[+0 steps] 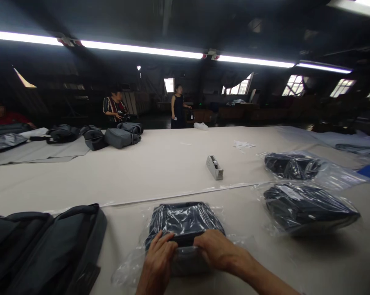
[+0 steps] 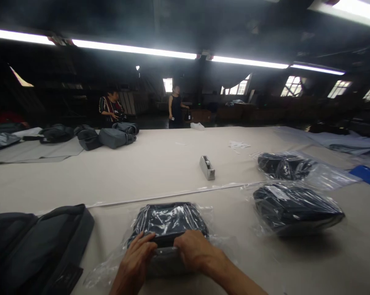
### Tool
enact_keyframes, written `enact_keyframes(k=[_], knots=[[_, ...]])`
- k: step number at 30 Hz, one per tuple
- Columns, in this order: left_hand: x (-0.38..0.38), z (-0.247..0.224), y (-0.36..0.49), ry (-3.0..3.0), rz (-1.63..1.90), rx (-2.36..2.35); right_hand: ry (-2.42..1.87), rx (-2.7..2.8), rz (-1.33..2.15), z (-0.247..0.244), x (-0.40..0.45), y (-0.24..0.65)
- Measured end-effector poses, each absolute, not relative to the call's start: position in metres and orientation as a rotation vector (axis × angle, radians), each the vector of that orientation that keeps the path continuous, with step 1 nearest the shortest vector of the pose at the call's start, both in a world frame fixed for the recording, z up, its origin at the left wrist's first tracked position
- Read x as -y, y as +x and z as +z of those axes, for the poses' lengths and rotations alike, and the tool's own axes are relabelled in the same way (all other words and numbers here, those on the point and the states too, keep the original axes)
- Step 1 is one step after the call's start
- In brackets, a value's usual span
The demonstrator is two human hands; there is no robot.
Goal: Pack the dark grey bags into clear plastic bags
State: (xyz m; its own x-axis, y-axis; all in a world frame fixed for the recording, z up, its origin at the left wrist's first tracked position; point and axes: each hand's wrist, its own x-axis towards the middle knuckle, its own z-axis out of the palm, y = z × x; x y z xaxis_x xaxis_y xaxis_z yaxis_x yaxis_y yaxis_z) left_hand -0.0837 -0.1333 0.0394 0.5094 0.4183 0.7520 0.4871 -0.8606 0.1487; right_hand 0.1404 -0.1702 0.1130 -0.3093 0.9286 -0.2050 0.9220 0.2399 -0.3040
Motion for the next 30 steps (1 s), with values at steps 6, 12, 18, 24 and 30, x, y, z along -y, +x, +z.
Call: enact_keyframes(k=[6, 12, 18, 24, 30], knots=[[0.136, 0.066, -0.084, -2.950, -1.144, 1.003, -1.749, 2.294, 0.924, 0.102, 0.163, 0.153], [0.140, 0.071, -0.083, -2.953, -1.181, 1.266, -1.669, 2.251, 1.110, 0.103, 0.164, 0.162], [0.139, 0.065, -0.083, -2.927, -1.272, 1.503, -1.878, 2.224, 0.816, 0.127, 0.183, 0.210], [0.136, 0.067, -0.081, -3.001, -1.185, 1.632, -1.744, 1.962, 1.005, 0.113, 0.183, 0.243], [0.130, 0.063, -0.076, -2.888, -1.067, 1.548, -1.708, 1.779, 1.012, 0.082, 0.179, 0.243]])
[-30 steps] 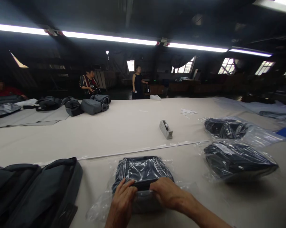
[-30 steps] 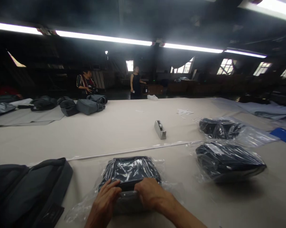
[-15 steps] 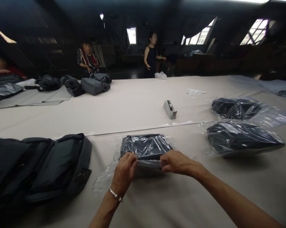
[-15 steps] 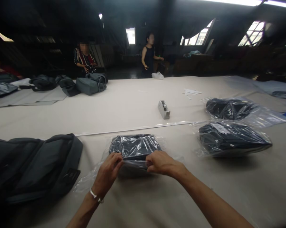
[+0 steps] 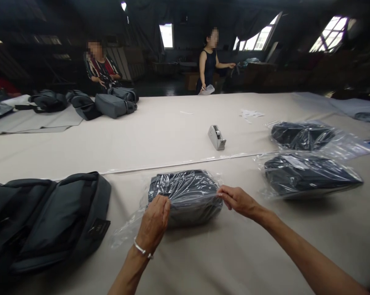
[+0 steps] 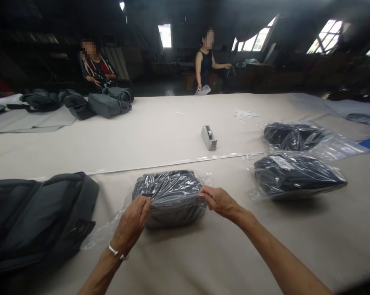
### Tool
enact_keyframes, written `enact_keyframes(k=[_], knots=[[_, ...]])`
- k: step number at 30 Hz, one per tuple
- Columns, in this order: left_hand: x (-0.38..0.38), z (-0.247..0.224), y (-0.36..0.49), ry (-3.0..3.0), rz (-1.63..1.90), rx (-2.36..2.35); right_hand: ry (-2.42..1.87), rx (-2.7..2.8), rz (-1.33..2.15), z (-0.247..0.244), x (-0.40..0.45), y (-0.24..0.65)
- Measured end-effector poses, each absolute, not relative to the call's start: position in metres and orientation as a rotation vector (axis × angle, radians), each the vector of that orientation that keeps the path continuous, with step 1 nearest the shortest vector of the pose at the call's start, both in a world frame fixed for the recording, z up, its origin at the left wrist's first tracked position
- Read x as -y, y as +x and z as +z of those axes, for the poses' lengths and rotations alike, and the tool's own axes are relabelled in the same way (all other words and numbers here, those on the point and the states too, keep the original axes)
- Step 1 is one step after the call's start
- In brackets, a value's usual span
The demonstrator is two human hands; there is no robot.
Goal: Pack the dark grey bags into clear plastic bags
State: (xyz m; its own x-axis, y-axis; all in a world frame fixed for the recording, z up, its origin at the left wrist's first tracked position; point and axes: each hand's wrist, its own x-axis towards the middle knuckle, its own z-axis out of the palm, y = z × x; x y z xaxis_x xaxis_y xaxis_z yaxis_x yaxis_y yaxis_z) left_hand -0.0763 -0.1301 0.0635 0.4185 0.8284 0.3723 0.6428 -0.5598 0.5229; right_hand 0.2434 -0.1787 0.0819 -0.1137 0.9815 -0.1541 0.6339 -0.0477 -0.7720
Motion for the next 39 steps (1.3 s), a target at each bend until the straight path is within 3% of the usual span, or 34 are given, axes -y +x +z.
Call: enact_keyframes(k=[13, 18, 21, 25, 29, 33, 36, 39], knots=[[0.129, 0.056, -0.080, 2.394, 0.850, -1.376, -1.537, 1.972, 0.710, 0.090, 0.166, 0.254], [0.129, 0.055, -0.078, 2.331, 0.765, -1.484, -1.732, 1.739, 1.070, 0.080, 0.159, 0.250], [0.128, 0.056, -0.071, 2.372, 0.691, -1.611, -1.818, 1.655, 1.081, 0.072, 0.155, 0.253], [0.125, 0.057, -0.065, 2.445, 0.611, -1.656, -1.885, 1.690, 0.945, 0.061, 0.149, 0.273], [0.123, 0.054, -0.065, 2.513, 0.622, -1.646, -2.032, 1.760, 0.526, 0.060, 0.153, 0.305], [0.122, 0.054, -0.066, 2.532, 0.591, -1.638, -1.701, 1.701, -0.092, 0.086, 0.177, 0.287], [0.121, 0.058, -0.065, 2.479, 0.514, -1.673, -1.289, 2.009, -0.025, 0.100, 0.194, 0.238], [0.121, 0.064, -0.063, 2.400, 0.446, -1.687, -1.176, 2.384, 0.115, 0.091, 0.198, 0.202]])
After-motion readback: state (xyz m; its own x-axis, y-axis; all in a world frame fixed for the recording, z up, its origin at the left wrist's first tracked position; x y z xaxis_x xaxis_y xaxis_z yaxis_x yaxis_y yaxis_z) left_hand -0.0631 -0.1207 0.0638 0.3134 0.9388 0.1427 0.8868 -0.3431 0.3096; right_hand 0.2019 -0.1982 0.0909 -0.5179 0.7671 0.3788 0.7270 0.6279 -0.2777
